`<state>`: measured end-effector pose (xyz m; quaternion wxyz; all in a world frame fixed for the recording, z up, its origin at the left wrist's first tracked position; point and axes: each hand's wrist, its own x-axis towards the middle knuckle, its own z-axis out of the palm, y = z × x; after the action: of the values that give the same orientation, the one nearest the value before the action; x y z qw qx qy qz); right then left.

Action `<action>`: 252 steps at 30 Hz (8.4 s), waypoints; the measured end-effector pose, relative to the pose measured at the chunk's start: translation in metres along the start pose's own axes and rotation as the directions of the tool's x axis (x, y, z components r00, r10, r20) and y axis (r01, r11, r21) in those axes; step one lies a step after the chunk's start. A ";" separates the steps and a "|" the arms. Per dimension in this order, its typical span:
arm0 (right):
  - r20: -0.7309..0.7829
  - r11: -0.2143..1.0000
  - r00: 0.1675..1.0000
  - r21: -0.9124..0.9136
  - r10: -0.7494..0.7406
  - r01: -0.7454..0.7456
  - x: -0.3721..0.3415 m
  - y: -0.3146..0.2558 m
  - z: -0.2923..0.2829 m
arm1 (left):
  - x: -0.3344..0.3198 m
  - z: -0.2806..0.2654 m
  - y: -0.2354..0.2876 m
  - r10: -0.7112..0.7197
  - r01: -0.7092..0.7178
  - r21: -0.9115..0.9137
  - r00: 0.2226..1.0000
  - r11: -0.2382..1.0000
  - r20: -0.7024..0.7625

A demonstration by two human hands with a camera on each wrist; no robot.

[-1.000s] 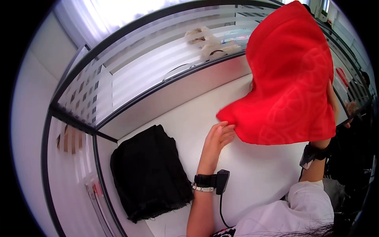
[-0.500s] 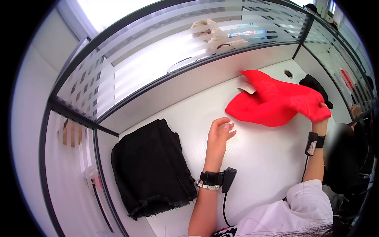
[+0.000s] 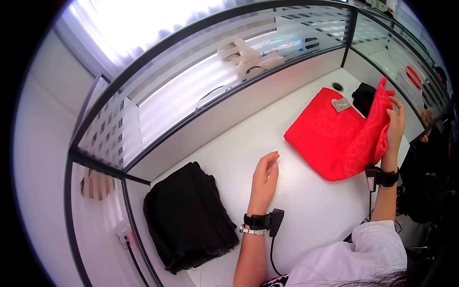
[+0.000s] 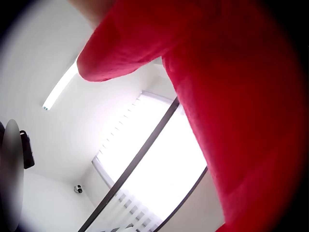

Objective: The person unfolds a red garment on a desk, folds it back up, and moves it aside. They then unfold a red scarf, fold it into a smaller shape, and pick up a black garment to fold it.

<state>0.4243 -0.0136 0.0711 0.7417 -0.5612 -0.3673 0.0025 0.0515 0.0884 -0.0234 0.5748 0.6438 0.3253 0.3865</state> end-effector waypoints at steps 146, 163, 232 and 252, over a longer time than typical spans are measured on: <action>0.724 0.700 0.356 -0.241 0.591 -0.672 0.051 0.123 -0.011 | -0.145 0.018 0.040 0.125 0.348 0.600 0.786 0.720 -0.605; 0.979 0.818 0.185 0.174 -0.084 -0.549 -0.002 -0.128 0.105 | -0.178 0.018 0.058 -0.008 0.359 0.570 0.850 0.739 -0.526; 0.591 0.532 0.090 0.773 -0.802 -0.345 0.059 -0.100 0.061 | -0.088 0.023 0.244 0.683 -0.754 0.407 0.649 0.516 0.335; 0.945 0.993 0.311 0.114 -0.102 -0.023 -0.009 -0.147 0.109 | -0.091 -0.008 0.231 0.515 0.103 0.729 0.642 0.677 -0.569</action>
<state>0.2980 0.0193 0.2001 0.4137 -0.4036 -0.7452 0.3325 -0.0056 -0.0156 0.1952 0.0467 0.6328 0.5665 0.5258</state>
